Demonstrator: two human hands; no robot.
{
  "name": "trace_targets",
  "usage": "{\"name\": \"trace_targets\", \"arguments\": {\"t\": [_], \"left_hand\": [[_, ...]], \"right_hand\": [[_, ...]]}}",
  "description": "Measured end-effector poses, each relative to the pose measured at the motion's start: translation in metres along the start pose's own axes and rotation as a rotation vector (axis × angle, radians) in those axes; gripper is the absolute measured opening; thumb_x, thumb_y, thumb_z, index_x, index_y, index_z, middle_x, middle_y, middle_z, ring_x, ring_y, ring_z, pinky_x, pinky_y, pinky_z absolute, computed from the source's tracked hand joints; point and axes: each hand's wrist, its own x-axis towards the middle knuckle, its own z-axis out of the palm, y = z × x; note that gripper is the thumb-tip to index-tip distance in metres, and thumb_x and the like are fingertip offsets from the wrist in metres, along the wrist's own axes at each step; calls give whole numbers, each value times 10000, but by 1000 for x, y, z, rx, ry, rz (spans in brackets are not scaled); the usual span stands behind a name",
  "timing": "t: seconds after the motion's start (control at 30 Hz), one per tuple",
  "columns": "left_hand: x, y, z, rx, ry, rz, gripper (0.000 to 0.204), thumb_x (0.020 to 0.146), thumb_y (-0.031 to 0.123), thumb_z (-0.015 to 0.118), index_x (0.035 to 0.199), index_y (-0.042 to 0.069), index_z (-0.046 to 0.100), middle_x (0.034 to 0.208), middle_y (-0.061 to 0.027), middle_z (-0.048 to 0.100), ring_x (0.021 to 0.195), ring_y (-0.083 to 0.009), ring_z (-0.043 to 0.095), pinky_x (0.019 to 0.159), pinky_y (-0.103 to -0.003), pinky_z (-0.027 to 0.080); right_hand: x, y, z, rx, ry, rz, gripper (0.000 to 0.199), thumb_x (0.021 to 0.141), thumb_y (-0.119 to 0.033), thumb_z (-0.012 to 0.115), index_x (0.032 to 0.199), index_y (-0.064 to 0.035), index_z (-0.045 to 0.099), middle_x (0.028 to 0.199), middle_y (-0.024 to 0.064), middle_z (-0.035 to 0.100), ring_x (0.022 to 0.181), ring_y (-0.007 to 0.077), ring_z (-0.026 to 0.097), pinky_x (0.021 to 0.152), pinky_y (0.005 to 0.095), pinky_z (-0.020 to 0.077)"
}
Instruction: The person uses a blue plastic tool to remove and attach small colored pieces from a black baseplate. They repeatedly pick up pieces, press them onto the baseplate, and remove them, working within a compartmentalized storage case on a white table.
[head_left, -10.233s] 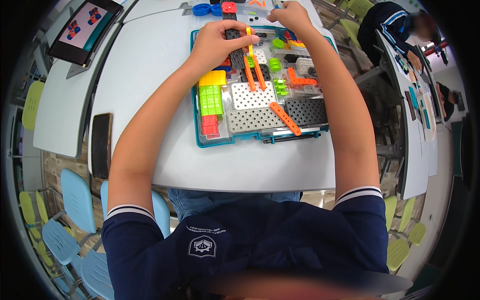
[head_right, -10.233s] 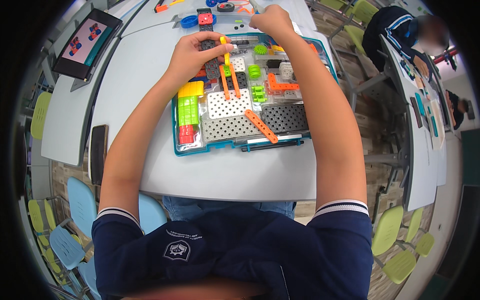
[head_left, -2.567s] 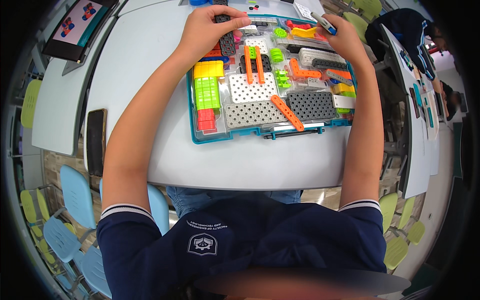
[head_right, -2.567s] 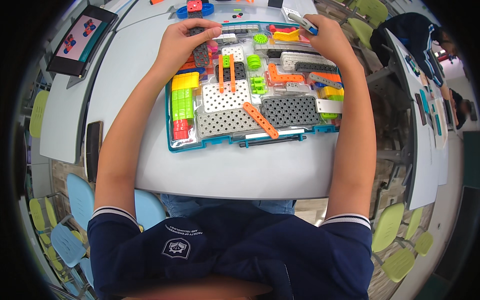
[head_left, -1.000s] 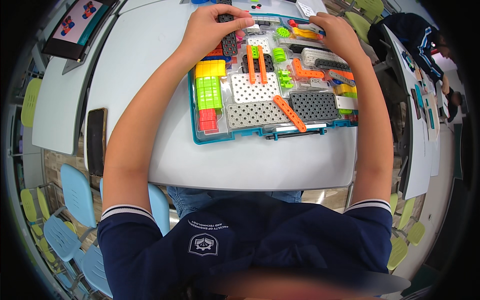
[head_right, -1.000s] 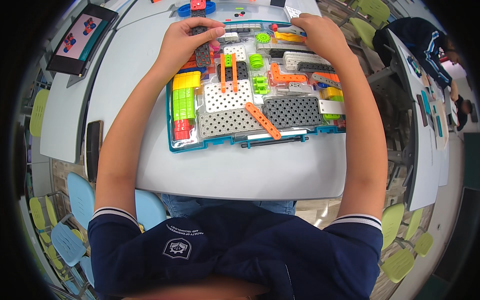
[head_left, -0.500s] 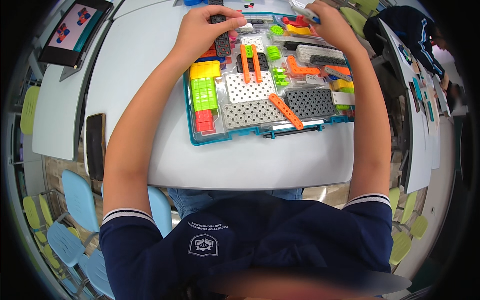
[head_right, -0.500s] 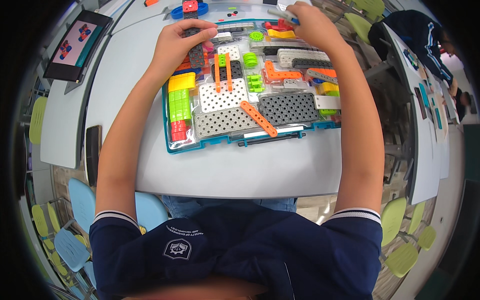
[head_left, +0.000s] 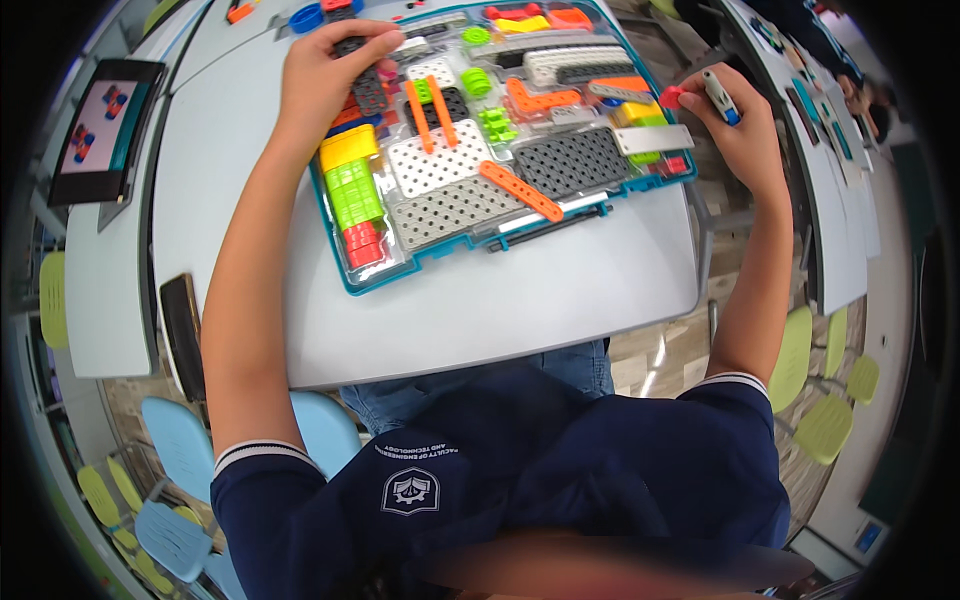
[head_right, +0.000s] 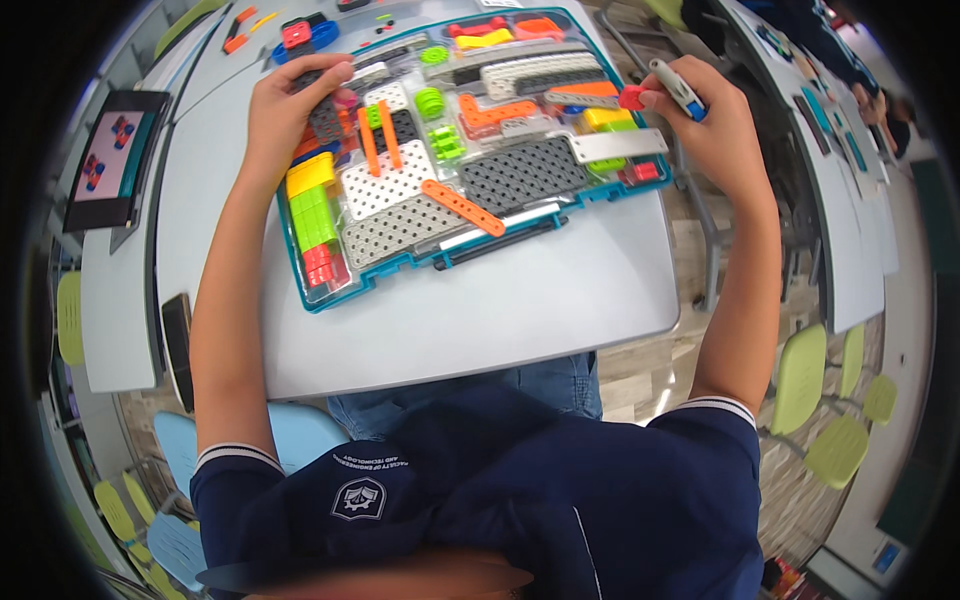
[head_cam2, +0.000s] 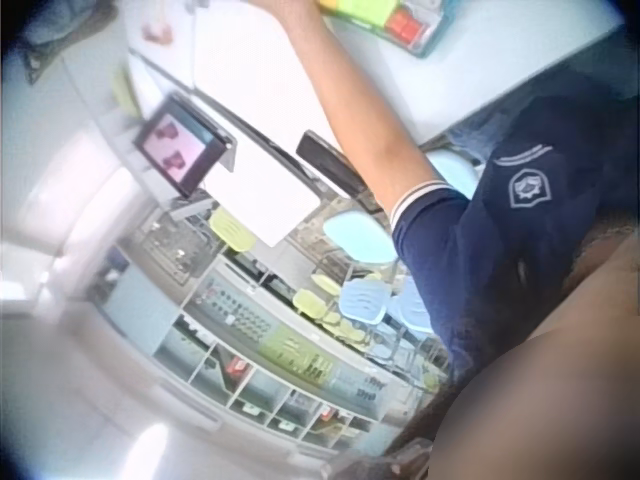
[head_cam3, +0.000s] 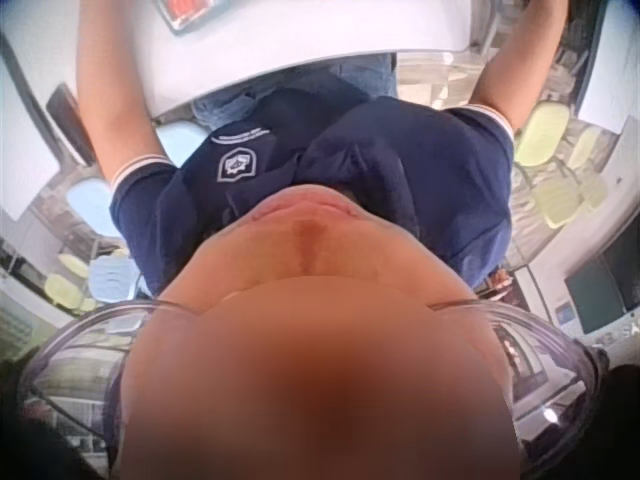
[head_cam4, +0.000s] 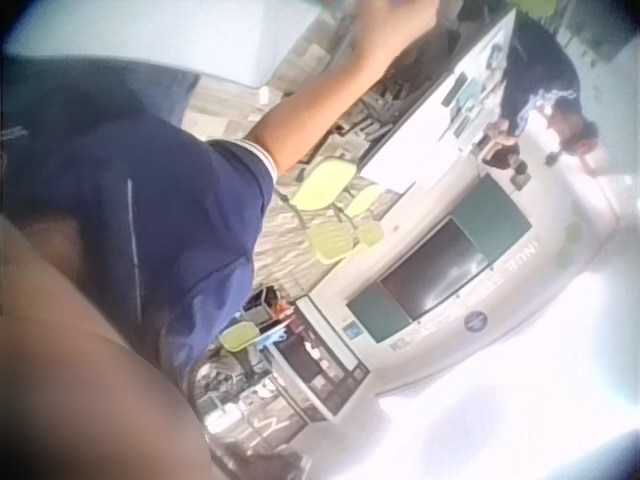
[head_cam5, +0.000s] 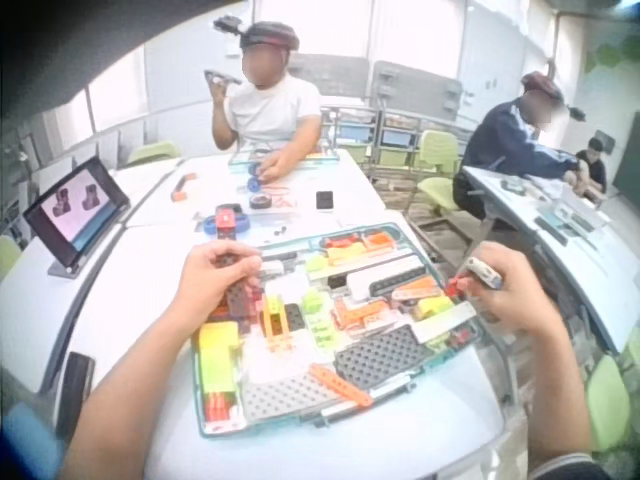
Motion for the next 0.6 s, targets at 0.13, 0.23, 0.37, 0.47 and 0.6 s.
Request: {"name": "trace_targets", "arguments": {"t": [0.13,0.23,0.37,0.47,0.6], "left_hand": [[2,0,1,-2,2,39,240,898,183,772,1060,7,746,846,-54,726,746,-81,690,647,-218,567],[2,-1,0,-27,4,12,258,894,196,780,1064,6,744,863,-53,727,761,-86,697,652,-216,570],[2,-2,-1,-31,8,-2,263,891,203,784,1065,10,744,871,-54,726,764,-89,699,654,-218,572],[3,-2,-1,-28,4,4,261,891,199,783,1065,10,744,872,-53,725,767,-90,699,657,-220,573],[-3,-3,-1,-43,-1,-18,254,892,188,780,1067,8,742,873,-52,724,767,-88,696,662,-223,575]], "right_hand": [[-39,-5,-4,-86,-25,-12,245,776,89,682,1005,7,651,946,118,608,829,302,617,791,312,500],[-54,-8,-2,-149,-4,-15,330,711,134,651,1013,-1,647,970,119,622,873,331,636,801,330,506],[-59,-11,0,-231,0,4,404,663,146,642,1019,-46,652,1019,78,639,953,320,612,848,382,495],[-61,-12,1,-296,-42,6,438,653,147,641,1033,-71,656,1038,50,641,957,307,597,848,388,490],[-66,-15,0,-391,-51,-3,452,651,145,644,1041,-81,659,1048,39,642,939,302,596,842,388,497]]}}
